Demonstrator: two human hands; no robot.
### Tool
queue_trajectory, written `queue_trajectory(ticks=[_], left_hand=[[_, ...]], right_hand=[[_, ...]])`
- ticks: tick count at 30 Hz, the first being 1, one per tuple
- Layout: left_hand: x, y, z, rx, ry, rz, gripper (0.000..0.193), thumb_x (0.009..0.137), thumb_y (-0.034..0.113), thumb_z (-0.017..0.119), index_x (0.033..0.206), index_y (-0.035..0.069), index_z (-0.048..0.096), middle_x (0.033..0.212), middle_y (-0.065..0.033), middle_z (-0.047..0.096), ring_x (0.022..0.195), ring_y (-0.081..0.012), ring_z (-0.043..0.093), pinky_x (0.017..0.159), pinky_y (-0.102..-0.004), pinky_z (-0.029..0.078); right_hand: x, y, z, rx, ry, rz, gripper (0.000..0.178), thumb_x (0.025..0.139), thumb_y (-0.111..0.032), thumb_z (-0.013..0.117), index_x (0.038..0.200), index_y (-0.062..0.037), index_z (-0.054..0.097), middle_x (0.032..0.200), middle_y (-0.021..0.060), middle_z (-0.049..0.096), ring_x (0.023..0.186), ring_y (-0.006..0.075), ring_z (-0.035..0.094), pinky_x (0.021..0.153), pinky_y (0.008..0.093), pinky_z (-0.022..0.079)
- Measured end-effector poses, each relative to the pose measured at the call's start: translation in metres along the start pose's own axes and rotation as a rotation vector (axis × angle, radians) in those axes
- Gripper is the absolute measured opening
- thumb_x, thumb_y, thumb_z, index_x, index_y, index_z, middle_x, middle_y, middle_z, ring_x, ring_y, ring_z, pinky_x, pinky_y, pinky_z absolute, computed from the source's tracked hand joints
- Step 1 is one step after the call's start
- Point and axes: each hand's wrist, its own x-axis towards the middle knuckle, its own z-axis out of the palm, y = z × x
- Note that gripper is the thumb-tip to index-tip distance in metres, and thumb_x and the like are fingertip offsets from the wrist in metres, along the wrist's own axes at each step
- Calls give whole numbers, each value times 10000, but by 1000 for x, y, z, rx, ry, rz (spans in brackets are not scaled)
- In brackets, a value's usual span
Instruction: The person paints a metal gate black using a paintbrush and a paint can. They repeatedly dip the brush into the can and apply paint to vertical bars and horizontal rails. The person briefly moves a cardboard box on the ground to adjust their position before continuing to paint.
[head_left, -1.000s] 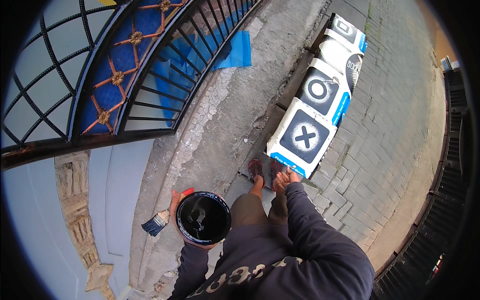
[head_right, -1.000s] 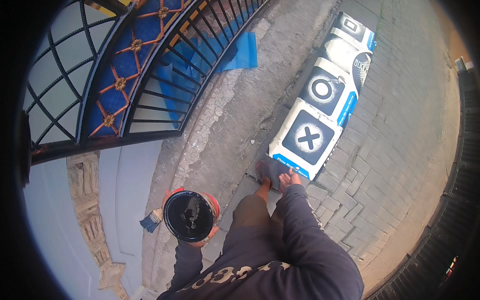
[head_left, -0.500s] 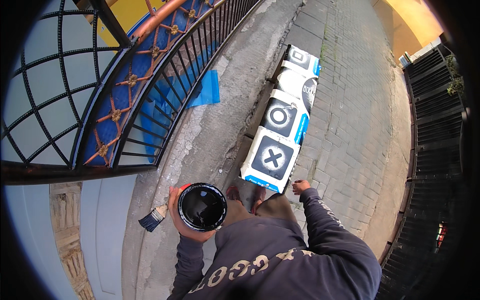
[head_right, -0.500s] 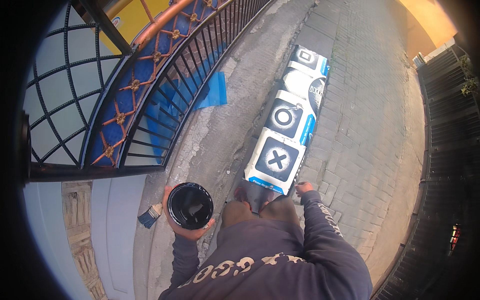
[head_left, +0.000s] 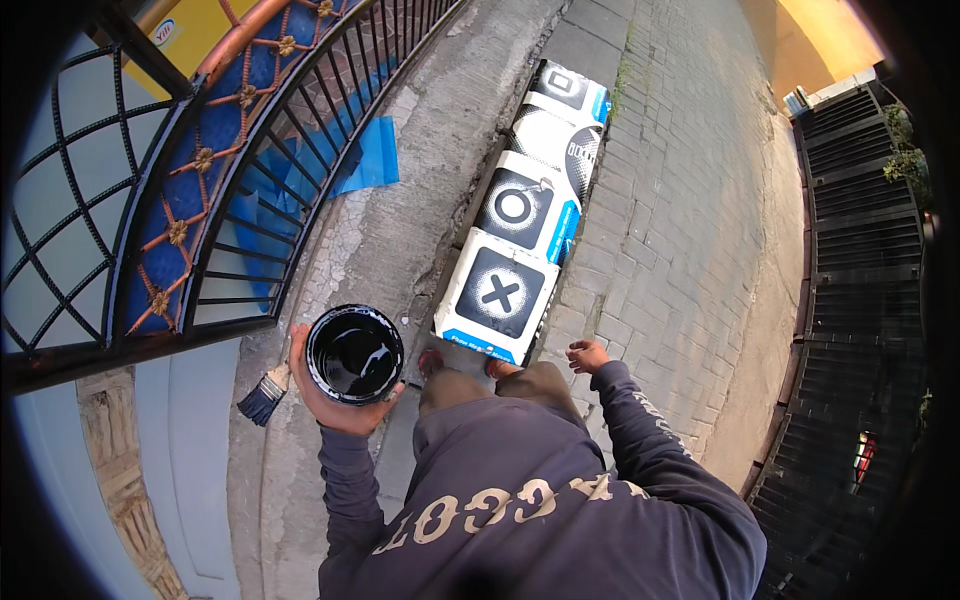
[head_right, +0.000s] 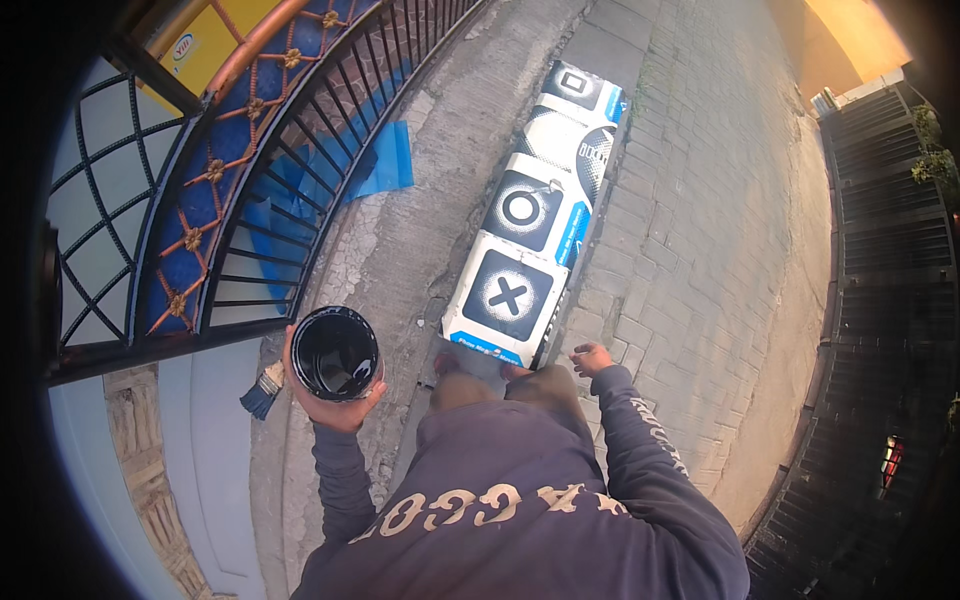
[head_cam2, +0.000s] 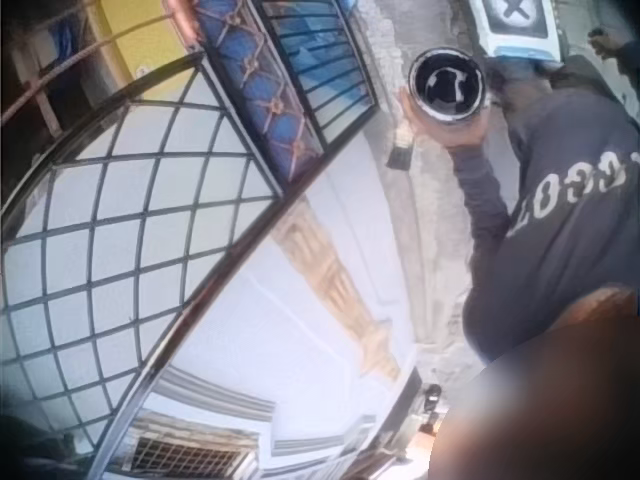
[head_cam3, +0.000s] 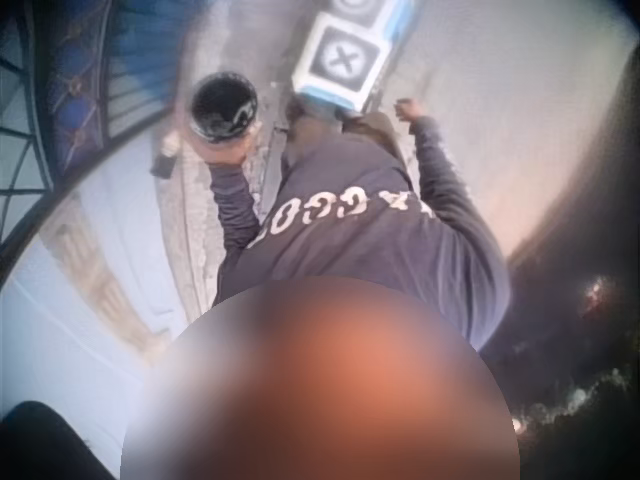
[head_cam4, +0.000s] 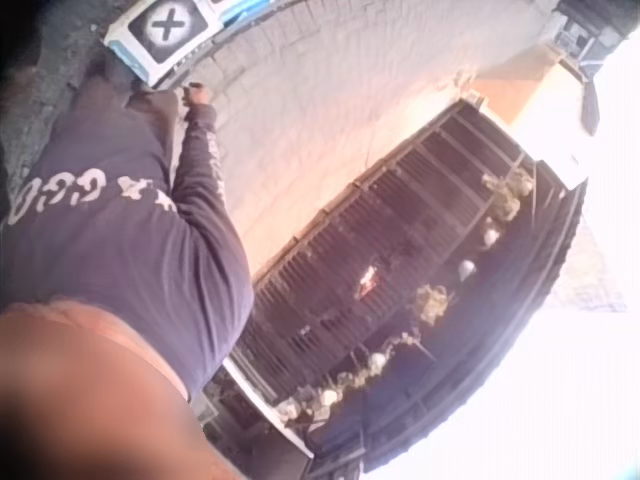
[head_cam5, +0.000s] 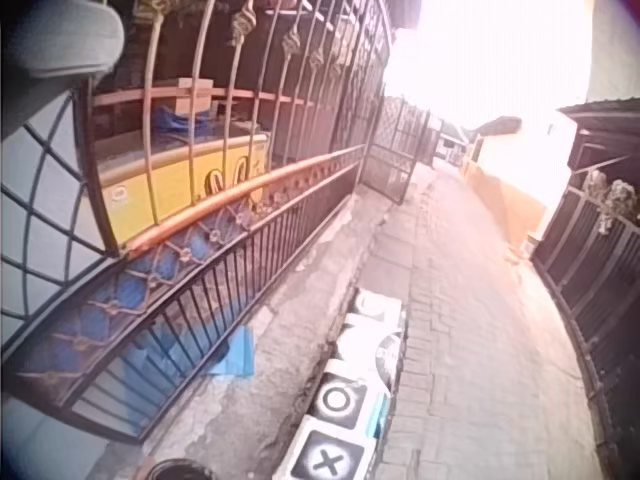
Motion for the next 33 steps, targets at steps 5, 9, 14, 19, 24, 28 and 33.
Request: queue_trajectory(ticks=[5,9,14,19,24,28,33], left_hand=[[11,26,64,43,24,72,1319,580,517,964,1570,-31,285,1541,-217,398,1456,-387,398,1225,-514,307],[3,60,132,9,-24,34,1315,600,431,974,1602,15,231,1556,-202,405,1415,-353,463,1191,-484,380],[-11,137,240,-237,-23,-96,1108,641,109,959,1552,-3,339,1411,-193,590,1277,-320,616,1078,-448,521],[-1,201,313,-287,30,-22,1067,637,59,948,1534,-8,374,1428,-182,584,1293,-304,606,1103,-456,501],[10,247,345,-217,19,-16,1068,627,50,947,1531,-6,383,1435,-179,584,1308,-300,598,1116,-458,490],[25,263,364,-160,48,-8,1057,618,54,950,1520,-9,405,1412,-181,604,1284,-301,618,1098,-452,504],[38,275,391,-113,86,-19,1029,613,64,957,1492,-25,431,1352,-187,637,1215,-289,662,1031,-428,554]], right_hand=[[20,46,-72,37,61,113,398,936,-207,773,1258,5,676,1012,134,761,817,226,752,668,371,630],[71,89,-144,11,5,128,325,943,-201,772,1186,-13,665,904,79,726,737,215,715,636,389,609],[142,130,-282,11,16,206,413,948,-209,742,1294,3,667,1058,130,769,749,216,734,639,377,624],[172,134,-423,310,141,140,230,928,-120,722,1130,-24,669,870,75,704,650,206,666,549,376,551],[223,118,-465,408,184,229,181,923,-62,678,1093,-43,619,754,74,634,564,202,597,477,368,464],[260,68,-397,240,37,108,217,934,-142,737,1131,-62,691,849,78,709,664,182,668,556,364,565],[257,-18,-349,91,-314,-56,282,947,-196,733,1172,-28,707,909,71,731,732,194,706,630,368,595]])
